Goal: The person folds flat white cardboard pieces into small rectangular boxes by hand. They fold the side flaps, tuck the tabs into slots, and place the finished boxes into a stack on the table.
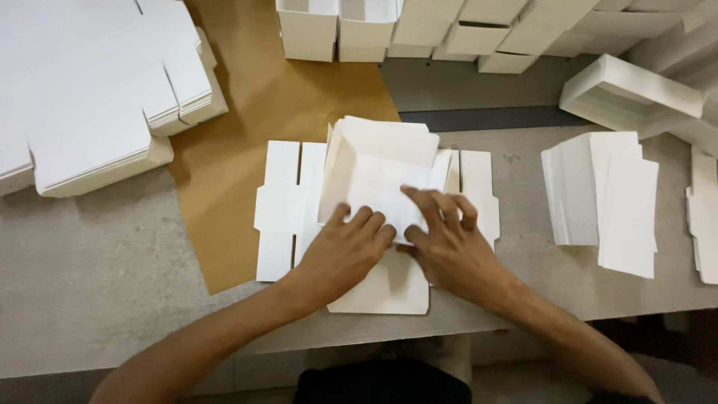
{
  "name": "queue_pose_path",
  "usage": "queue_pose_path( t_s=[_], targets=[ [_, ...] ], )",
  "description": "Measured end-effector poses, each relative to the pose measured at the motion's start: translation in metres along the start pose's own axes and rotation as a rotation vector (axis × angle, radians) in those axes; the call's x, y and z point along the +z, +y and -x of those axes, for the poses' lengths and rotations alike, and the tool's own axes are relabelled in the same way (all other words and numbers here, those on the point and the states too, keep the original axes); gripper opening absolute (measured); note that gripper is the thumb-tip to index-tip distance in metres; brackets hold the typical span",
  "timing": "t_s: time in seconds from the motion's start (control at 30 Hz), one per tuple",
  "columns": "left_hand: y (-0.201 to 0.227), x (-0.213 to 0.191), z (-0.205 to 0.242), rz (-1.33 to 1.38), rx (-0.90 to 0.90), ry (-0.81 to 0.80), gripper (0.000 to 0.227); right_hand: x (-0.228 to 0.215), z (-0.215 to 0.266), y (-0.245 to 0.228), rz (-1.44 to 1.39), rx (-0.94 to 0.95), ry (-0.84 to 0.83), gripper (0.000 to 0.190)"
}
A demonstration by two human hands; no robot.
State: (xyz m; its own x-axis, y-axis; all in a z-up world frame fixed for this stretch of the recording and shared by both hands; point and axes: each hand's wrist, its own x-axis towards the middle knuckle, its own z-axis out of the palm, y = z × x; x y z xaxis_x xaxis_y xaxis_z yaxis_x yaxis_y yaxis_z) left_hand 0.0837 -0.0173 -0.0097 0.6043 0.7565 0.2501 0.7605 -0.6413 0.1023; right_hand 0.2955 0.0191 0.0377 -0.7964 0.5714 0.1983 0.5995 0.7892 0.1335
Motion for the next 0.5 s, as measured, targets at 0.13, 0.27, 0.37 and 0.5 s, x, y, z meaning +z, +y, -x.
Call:
queue_pose_path(
  t_s=[0.13, 0.27, 0.37, 0.5],
  targets=[
    [-0.023, 0.01, 0.006, 0.119, 0.086, -0.013, 0.016, -0.003, 0.0, 0.002, -0.183, -0.15, -0.033, 0.033],
    [-0.036, -0.012, 0.007, 0.157, 0.096, -0.097, 0.003, -0.002, -0.017, 0.008, -0.314, -0.228, -0.326, 0.025],
    [-0.038, -0.014, 0.01, 0.131, 0.101, -0.133, 0.0, 0.008, -0.024, 0.008, -0.311, -0.27, -0.351, 0.037],
    [-0.038, -0.001, 0.016, 0.118, 0.079, -0.068, 0.008, 0.024, -0.023, 0.006, -0.285, -0.279, -0.278, 0.044]
  ],
)
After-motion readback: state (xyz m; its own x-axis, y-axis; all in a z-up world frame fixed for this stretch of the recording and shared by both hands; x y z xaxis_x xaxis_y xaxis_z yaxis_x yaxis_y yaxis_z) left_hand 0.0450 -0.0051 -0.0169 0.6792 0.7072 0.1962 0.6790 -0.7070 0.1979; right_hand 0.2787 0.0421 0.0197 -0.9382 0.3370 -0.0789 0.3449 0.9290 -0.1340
